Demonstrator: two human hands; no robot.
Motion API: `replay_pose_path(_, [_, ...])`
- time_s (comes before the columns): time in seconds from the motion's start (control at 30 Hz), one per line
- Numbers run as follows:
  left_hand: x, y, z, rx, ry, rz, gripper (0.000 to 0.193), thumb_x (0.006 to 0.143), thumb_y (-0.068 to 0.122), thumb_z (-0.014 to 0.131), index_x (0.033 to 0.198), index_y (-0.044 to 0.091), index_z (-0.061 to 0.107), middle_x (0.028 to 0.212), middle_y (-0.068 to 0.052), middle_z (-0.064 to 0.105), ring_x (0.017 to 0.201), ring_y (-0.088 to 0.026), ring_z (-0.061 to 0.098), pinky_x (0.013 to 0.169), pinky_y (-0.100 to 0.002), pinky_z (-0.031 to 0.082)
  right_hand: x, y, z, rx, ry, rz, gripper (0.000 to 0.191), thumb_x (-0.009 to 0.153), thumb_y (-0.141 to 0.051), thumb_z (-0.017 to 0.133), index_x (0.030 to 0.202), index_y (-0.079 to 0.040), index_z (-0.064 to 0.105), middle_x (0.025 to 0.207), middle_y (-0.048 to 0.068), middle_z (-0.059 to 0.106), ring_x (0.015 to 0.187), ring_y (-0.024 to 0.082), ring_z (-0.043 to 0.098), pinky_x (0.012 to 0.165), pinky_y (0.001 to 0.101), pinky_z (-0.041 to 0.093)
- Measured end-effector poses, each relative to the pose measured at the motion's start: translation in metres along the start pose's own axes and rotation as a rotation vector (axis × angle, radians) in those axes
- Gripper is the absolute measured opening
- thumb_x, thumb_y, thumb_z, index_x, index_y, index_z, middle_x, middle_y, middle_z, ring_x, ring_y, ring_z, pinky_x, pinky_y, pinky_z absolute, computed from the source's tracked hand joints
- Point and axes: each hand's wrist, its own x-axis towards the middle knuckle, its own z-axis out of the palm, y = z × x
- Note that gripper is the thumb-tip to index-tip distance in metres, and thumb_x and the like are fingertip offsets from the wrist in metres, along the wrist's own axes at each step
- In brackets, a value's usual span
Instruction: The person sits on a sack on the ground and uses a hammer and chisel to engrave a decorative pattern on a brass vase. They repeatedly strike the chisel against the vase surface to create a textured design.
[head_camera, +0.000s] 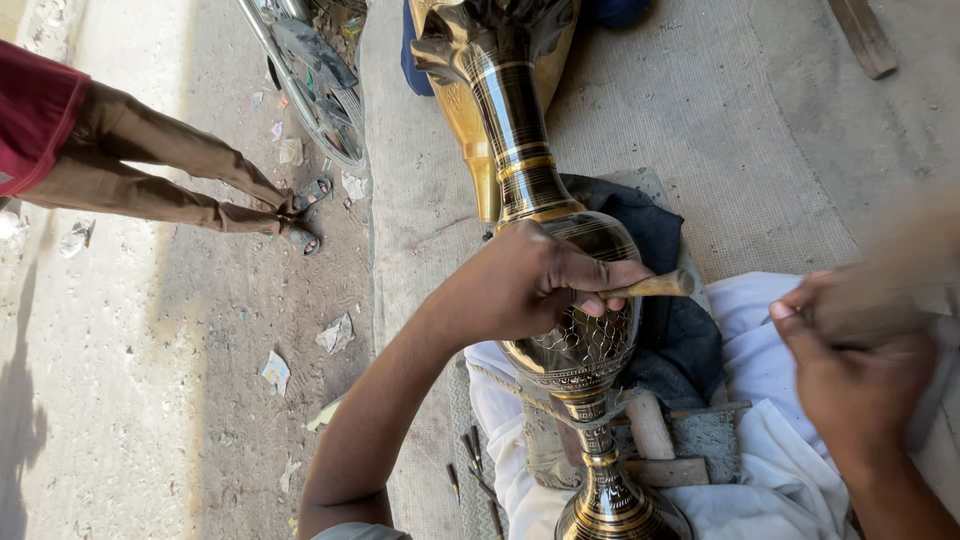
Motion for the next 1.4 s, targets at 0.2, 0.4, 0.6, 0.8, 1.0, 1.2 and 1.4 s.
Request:
replay_pose_path(0.2, [0.006, -0.004, -0.004, -0.083, -0.075, 0.122, 0.046, 0.086, -0.005, 0.073, 0.128, 0.014, 0.071, 0.099, 0.0, 0.08, 0.088, -0.012, 0.078, 0.081, -0.03, 0.062, -0.021, 0.019, -0.002, -0.121, 0.035, -0.071, 0.024, 0.096, -0.004, 0.08, 0.111, -0.005, 0.061, 0.097, 0.006, 0.071, 0.09, 0.016, 0.07, 0.084, 0.0286, 0.056])
replay_pose_path(0.4, [-0.006, -0.003, -0.002, -0.162, 0.168, 0.025, 0.046, 0.088, -0.007, 0.07, 0.131, 0.009, 0.068, 0.103, -0.003, 0.079, 0.091, -0.013, 0.079, 0.087, -0.027, 0.065, -0.014, 0.04, 0.003, -0.464, -0.176, 0.144, 0.031, 0.083, -0.004, 0.077, 0.112, -0.007, 0.068, 0.09, 0.013, 0.075, 0.082, 0.032, 0.071, 0.078, 0.0403, 0.054])
replay_pose_path(0.6, [-0.004, -0.014, -0.002, -0.201, 0.137, 0.039, 0.04, 0.09, -0.003, 0.073, 0.129, 0.008, 0.07, 0.103, -0.003, 0.081, 0.089, -0.012, 0.079, 0.086, -0.027, 0.065, -0.011, 0.046, 0.014, -0.628, -0.211, 0.08, 0.049, 0.083, -0.008, 0.08, 0.13, -0.008, 0.068, 0.095, 0.016, 0.073, 0.084, 0.027, 0.072, 0.076, 0.0373, 0.054])
replay_pose_path(0.8, [-0.009, -0.013, -0.007, -0.244, 0.115, 0.113, 0.046, 0.089, -0.009, 0.07, 0.132, 0.006, 0.067, 0.104, -0.003, 0.08, 0.094, -0.013, 0.078, 0.09, -0.029, 0.063, -0.007, 0.034, 0.005, -0.098, -0.094, 0.025, 0.037, 0.092, -0.005, 0.08, 0.124, -0.006, 0.062, 0.095, 0.009, 0.07, 0.087, 0.011, 0.07, 0.082, 0.025, 0.055])
replay_pose_path(1.0, [-0.024, -0.002, 0.001, -0.182, 0.299, 0.06, 0.053, 0.085, -0.011, 0.071, 0.134, 0.009, 0.066, 0.101, -0.004, 0.079, 0.094, -0.013, 0.076, 0.088, -0.028, 0.062, 0.016, 0.002, -0.005, -0.243, -0.188, -0.13, 0.028, 0.095, 0.011, 0.075, 0.118, 0.001, 0.062, 0.094, 0.011, 0.067, 0.084, 0.014, 0.065, 0.08, 0.0267, 0.053])
replay_pose_path(1.2, [-0.038, 0.007, 0.029, -0.127, 0.585, -0.092, 0.057, 0.086, -0.016, 0.059, 0.136, 0.012, 0.067, 0.097, -0.002, 0.08, 0.088, -0.01, 0.079, 0.085, -0.025, 0.063, 0.076, -0.049, 0.002, -0.283, -0.369, 0.027, 0.046, 0.082, 0.011, 0.072, 0.124, -0.008, 0.066, 0.086, 0.004, 0.069, 0.057, 0.01, 0.056, 0.05, 0.0265, 0.042])
replay_pose_path(1.4, [-0.045, 0.01, 0.064, -0.052, 0.989, -0.157, 0.049, 0.09, -0.01, 0.068, 0.134, 0.011, 0.066, 0.099, -0.005, 0.08, 0.09, -0.009, 0.079, 0.082, -0.024, 0.062, 0.133, -0.092, 0.027, -0.384, -0.53, -0.201, 0.043, 0.085, 0.013, 0.068, 0.124, -0.004, 0.065, 0.096, 0.01, 0.067, 0.077, 0.015, 0.061, 0.065, 0.0289, 0.051])
